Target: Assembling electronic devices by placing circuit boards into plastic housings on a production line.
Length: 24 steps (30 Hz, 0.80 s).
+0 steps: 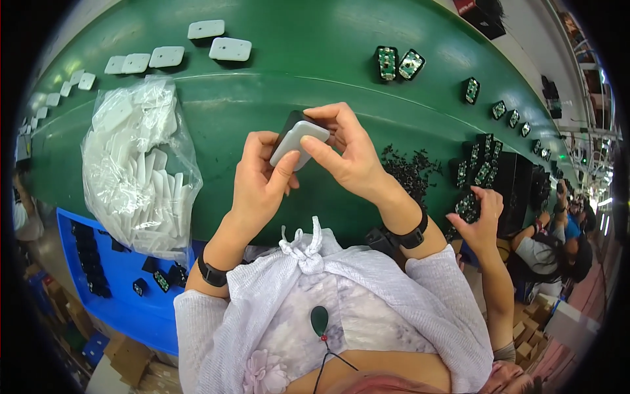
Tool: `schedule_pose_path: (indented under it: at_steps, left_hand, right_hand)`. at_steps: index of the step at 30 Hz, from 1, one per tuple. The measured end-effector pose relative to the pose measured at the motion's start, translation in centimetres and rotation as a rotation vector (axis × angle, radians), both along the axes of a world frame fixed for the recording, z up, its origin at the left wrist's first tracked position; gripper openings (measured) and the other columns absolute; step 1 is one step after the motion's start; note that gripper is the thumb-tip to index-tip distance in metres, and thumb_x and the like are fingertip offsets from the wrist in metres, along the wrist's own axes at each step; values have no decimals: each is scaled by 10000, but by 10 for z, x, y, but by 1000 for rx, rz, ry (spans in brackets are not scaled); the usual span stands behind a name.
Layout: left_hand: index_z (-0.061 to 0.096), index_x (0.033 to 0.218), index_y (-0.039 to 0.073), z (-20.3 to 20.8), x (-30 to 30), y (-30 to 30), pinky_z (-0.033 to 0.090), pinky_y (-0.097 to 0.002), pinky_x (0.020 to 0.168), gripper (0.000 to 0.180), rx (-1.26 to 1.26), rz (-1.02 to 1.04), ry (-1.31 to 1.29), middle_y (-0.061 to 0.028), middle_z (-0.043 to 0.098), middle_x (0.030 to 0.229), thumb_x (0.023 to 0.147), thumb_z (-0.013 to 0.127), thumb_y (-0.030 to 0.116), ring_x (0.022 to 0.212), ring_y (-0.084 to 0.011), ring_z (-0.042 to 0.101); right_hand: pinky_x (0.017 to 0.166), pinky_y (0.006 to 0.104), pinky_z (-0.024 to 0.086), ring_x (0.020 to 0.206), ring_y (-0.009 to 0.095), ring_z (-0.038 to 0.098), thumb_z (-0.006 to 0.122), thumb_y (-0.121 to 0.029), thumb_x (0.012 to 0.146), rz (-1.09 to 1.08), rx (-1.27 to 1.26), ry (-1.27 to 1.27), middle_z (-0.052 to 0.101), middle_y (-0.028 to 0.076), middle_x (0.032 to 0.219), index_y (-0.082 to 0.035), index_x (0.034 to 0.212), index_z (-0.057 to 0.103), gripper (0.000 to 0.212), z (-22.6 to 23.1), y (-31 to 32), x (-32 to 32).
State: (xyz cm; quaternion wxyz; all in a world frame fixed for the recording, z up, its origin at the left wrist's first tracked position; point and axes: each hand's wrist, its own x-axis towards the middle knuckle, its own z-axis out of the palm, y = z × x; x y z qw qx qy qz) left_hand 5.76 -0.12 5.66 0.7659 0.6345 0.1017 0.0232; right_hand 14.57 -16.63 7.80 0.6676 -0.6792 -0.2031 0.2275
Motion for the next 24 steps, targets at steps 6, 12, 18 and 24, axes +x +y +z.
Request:
schedule_pose_path:
  at_steps: [6,12,18,24]
  left_hand:
    - [482,1029,-7,2,3,0,439,-214,486,265,64,-66,13,-99,619,820,927,629,187,571,-92,581]
    - [554,1093,-4,-19,20,11,503,-280,585,333,480,146,-345,-129,621,920,790,692,-10,719,-214,637]
    - [581,1158,56,-44,18,18,473,-414,858,575,996,49,-499,-121,576,1103,615,757,-13,1008,-308,581]
    - [413,1387,105,-37,6,14,373,-446,1003,883,1043,-89,-348,-98,540,1183,595,800,71,1151,-294,487]
  right_hand:
    - [909,330,477,1021,159,579,652,-148,907,41,-36,1,591,103,1095,-7,1205,464,380,-2,3,-6]
    - [1021,328,407,1196,199,492,676,-47,859,110,175,101,508,136,1268,-15,1350,409,560,-5,2,1]
    - [1000,322,420,1136,175,545,700,-54,832,78,-213,-131,574,91,1226,-17,1291,501,501,-27,0,1]
    - [990,331,432,1120,200,568,709,-12,791,58,-305,-420,614,91,1187,-14,1200,568,433,-50,-10,-16]
